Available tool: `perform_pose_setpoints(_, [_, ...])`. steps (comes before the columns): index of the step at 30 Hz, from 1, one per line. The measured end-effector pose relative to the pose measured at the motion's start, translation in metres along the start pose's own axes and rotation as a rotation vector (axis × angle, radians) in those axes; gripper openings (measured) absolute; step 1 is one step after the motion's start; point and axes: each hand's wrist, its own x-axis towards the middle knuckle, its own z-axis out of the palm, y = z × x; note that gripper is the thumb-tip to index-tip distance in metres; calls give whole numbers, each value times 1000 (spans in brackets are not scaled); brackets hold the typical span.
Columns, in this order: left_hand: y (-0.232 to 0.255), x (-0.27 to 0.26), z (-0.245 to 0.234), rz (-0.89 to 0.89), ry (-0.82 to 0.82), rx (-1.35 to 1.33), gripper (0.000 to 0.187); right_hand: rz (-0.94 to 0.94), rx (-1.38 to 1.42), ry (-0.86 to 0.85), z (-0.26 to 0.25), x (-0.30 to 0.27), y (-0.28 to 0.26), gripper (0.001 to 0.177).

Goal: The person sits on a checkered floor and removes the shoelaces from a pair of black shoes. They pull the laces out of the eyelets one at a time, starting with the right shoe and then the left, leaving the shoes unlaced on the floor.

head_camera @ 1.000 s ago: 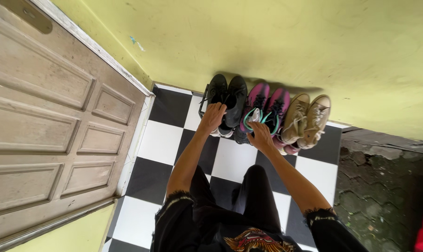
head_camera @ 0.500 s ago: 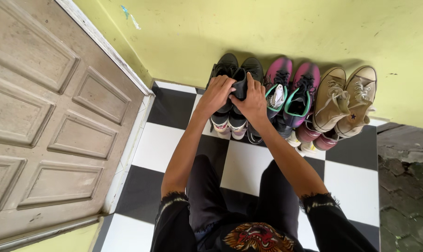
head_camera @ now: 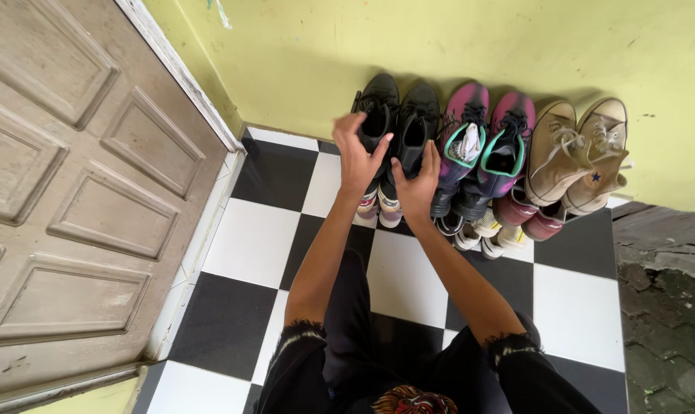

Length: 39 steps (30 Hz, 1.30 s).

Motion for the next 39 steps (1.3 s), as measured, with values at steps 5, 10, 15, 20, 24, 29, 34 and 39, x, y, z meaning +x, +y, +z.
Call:
perform_pose_setpoints(5, [-3,-24,8,-419,-170,-174,98,-48,-52,17,22,-16,20,78])
perform_pose_setpoints(10, [-13,-30,15,-472,-280,-100,87,9,211,-16,18,-4,27,61])
perform_pose_setpoints(15, [-21,-27,20,-400,-313,66,84,-56,113,4,16,2,26,68])
perform_pose_setpoints(20, [-38,-16,13,-333,-454,47,103,-212,67,-69,2,10,32,95])
perform_pose_setpoints(24, [-40,-19,6,-288,-395,-69,114,-229,63,-192,-9,14,26,100])
perform_pose_setpoints(29, [-58,-22,18,-374,-550,55,111,-291,85,-260,-37,8,40,89])
perform_pose_setpoints(34, [-45,-33,8,-416,-551,232,107,-177,2,-244,-85,-28,23,60])
perform_pose_setpoints(39, [-29,-21,-6,-499,-665,292,99,-262,-19,-348,-131,-33,8,54])
